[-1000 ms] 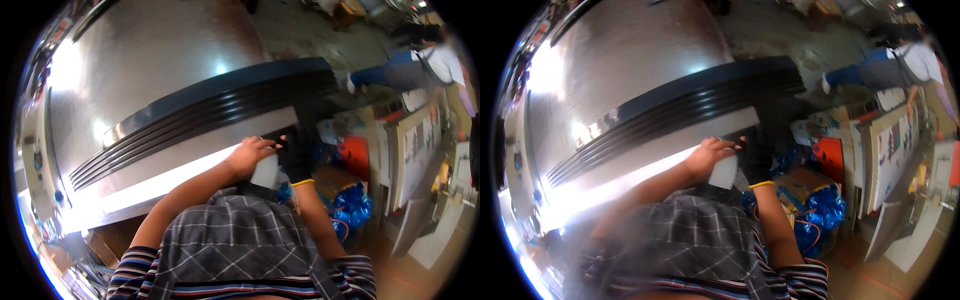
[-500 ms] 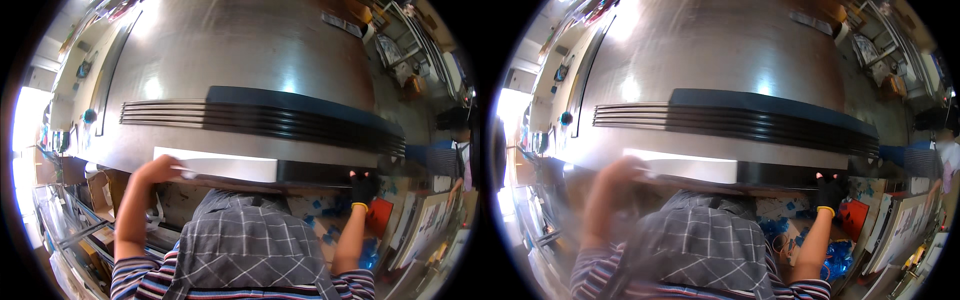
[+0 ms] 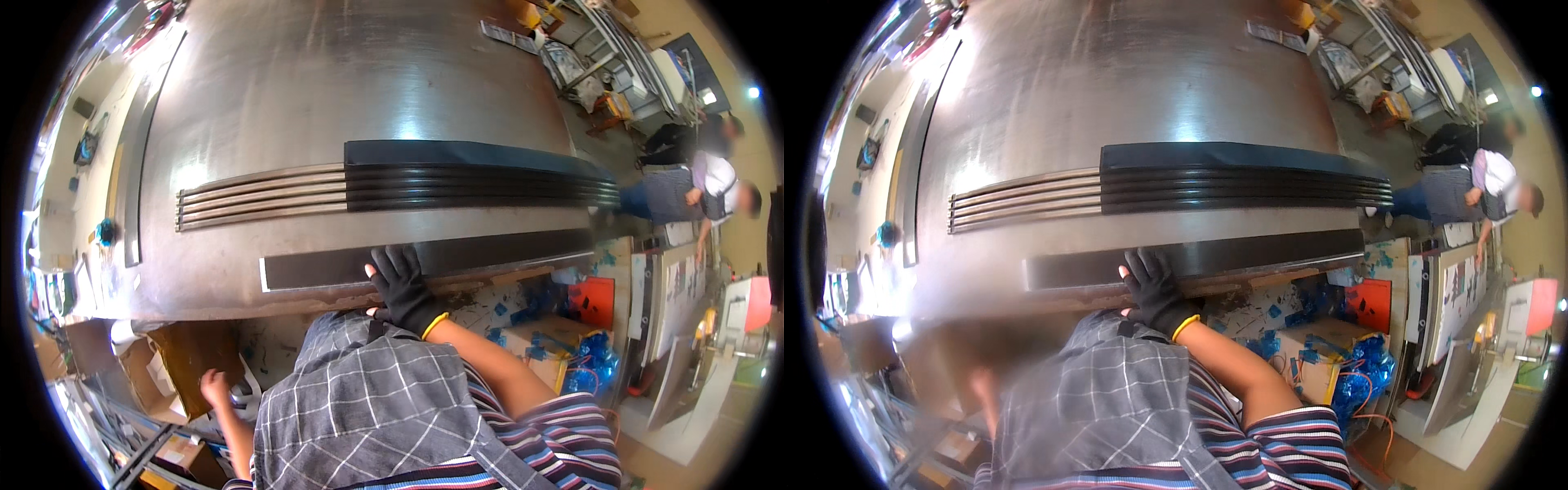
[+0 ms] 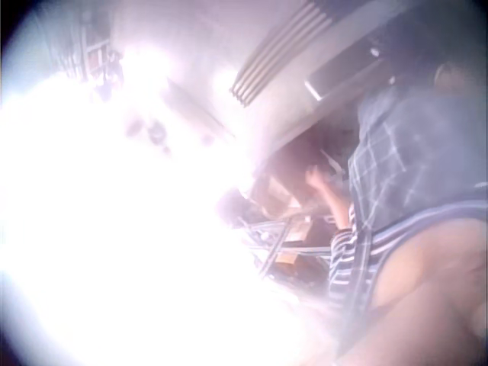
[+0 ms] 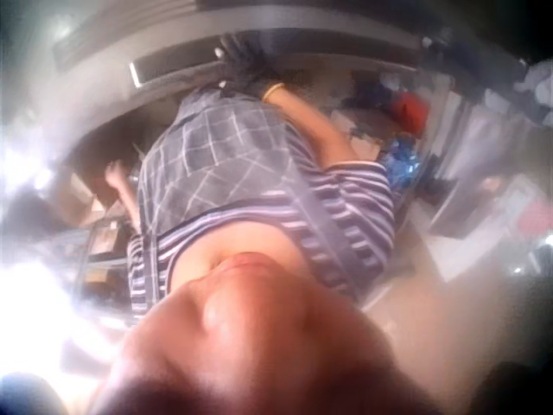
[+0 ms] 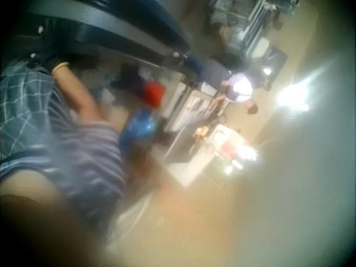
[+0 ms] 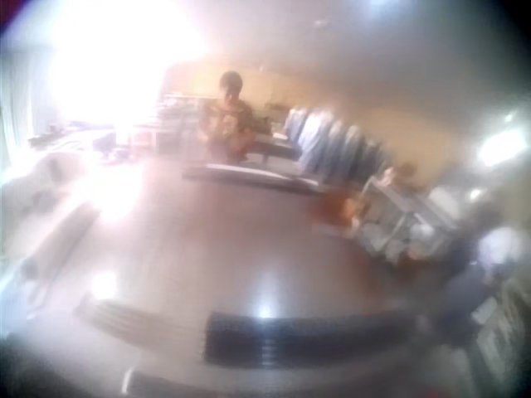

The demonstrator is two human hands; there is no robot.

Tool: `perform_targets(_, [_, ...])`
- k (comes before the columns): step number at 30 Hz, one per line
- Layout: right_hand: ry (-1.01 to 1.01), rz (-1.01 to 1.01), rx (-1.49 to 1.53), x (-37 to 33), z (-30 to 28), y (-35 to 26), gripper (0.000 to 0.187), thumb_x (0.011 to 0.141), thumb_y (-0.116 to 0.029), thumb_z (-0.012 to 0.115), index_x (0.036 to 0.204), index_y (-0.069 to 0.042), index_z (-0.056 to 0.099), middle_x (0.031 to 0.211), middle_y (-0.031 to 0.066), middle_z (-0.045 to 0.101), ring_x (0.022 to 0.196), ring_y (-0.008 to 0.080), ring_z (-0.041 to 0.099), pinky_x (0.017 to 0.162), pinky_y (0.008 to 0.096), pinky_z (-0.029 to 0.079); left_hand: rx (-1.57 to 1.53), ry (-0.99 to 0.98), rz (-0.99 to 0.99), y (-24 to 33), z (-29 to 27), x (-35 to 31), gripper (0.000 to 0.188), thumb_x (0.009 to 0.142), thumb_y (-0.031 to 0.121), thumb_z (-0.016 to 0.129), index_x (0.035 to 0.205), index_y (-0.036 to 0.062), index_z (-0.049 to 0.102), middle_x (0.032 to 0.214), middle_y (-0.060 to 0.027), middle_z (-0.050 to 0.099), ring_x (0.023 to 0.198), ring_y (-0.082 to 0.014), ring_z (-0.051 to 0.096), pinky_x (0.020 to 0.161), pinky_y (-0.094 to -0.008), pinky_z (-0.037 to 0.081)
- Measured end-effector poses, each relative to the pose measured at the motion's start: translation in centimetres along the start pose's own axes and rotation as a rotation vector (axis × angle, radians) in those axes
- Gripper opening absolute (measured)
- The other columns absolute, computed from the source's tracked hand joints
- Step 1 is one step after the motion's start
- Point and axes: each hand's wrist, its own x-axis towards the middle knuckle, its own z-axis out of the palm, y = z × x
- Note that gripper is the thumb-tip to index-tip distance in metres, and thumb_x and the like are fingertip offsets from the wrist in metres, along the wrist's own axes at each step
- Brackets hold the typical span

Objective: The person wipes several long metal rods on a workbench with a cloth, then applies a dark coating to them using a brush. The rods are arranged in parallel and handled one at a time.

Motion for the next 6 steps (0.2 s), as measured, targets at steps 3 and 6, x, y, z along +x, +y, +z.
perform_targets(3, [0.023,-0.048,-0.086,-1.8,2.4,-0.5,0.058,0.066,-0.032,0.076,0.113,-0.003,0.056,0.133,0.0173,0.043,0.126,0.0371,0.035,0.105,0.0591,0.025,-0.304,-0.225,-0.239,6.9,9.8,-5.1,0.03,0.077,0.005,0.068,0.105,-0.0048,0.065,0.1,-0.0148,0.069,0.091,-0.0223,0.066,0.085,-0.0315,0.05])
perform_targets(6, [0.099,-0.116,-0.225,-3.2,4.8,0.3,0.061,0.064,-0.033,0.077,0.114,-0.003,0.056,0.136,0.0166,0.042,0.128,0.0355,0.034,0.105,0.059,0.024,-0.313,-0.466,-0.132,12.8,12.0,-6.4,0.026,0.079,0.008,0.069,0.101,-0.0045,0.066,0.095,-0.0164,0.07,0.089,-0.0238,0.066,0.086,-0.0323,0.049])
